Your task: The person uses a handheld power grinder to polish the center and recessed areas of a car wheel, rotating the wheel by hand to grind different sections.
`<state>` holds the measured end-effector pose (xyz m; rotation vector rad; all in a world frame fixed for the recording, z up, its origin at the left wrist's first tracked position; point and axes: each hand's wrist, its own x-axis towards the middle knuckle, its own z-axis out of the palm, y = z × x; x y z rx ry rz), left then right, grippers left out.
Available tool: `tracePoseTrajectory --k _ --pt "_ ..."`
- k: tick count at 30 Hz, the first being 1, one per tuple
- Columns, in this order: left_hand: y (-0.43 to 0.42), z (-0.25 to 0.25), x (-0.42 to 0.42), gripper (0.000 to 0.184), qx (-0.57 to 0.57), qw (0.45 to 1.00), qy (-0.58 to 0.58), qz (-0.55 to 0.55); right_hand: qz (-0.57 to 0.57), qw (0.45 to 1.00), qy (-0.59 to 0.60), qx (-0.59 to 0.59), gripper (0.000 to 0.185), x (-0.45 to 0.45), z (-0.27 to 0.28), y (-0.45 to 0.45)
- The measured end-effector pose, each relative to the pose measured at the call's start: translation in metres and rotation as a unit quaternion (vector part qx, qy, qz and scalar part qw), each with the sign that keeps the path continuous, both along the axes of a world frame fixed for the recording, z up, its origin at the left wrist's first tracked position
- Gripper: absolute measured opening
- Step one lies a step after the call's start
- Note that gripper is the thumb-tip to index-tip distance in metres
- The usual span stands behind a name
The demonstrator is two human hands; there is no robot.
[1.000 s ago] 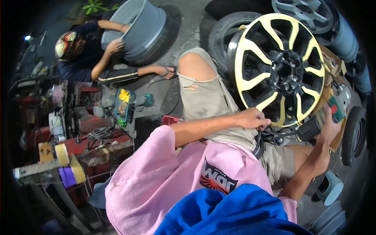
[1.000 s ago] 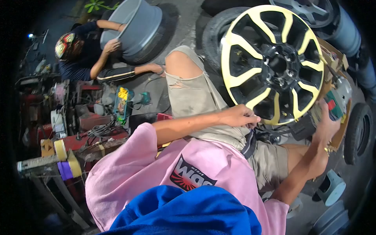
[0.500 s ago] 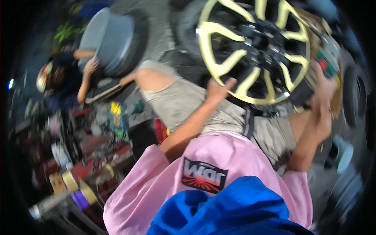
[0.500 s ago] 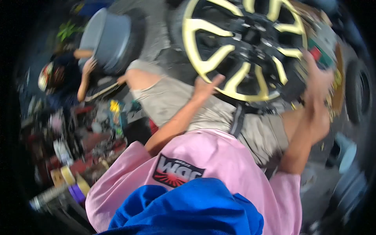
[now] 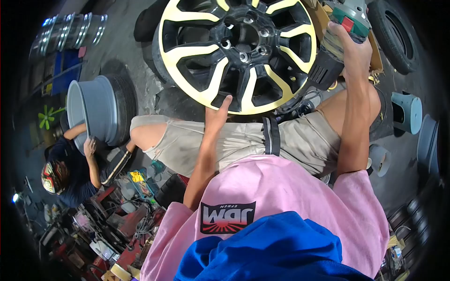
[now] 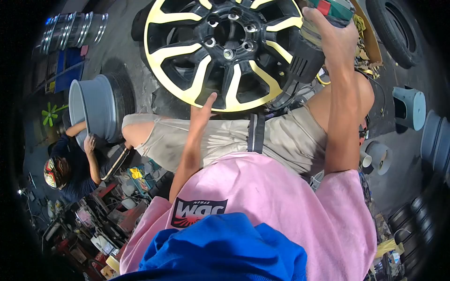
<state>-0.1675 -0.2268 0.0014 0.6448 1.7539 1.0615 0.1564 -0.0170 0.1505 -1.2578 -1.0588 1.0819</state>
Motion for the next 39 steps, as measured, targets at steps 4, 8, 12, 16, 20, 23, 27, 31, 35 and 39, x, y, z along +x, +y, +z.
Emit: tracePoseTrajectory --k 4,8,12,16,20,23,27,31,35,39 --pt "-0.012 0.058 0.005 0.042 -0.175 0.968 -0.120 -0.135 -0.013 1.000 0.003 0.008 0.034 0.011 0.002 0.000" --pt "-0.008 0.118 0.029 0.042 -0.110 0.906 0.141 -0.382 -0.043 0.999 0.009 0.014 0.033 0.012 0.010 -0.007" --pt "0.029 0.101 0.039 0.055 0.013 0.931 0.241 -0.272 -0.048 0.999 0.012 -0.004 0.035 0.023 0.003 -0.008" --pt "0.062 0.046 0.043 0.091 -0.008 0.853 0.369 -0.368 -0.069 0.996 -0.047 0.042 0.039 0.029 0.012 -0.018" --pt "0.089 0.029 0.054 0.099 -0.123 0.839 0.402 -0.345 -0.117 0.985 -0.116 0.060 0.042 0.033 0.020 -0.020" --pt "0.085 0.034 0.051 0.083 -0.088 0.865 0.376 -0.321 -0.148 0.981 -0.110 0.059 0.041 0.036 0.026 -0.024" --pt "0.085 0.030 0.041 0.080 -0.059 0.855 0.380 -0.349 -0.142 0.983 -0.105 0.058 0.040 0.045 0.025 -0.031" --pt "0.085 0.023 0.024 0.076 -0.046 0.864 0.323 -0.383 -0.171 0.977 -0.110 0.066 0.039 0.056 0.024 -0.039" --pt "0.088 0.027 0.004 0.061 -0.021 0.834 0.316 -0.451 -0.137 0.984 -0.095 0.065 0.035 0.069 0.025 -0.044" --pt "0.092 0.050 -0.019 0.094 -0.066 0.782 0.375 -0.493 -0.105 0.993 0.043 0.019 0.033 0.078 0.026 -0.049"
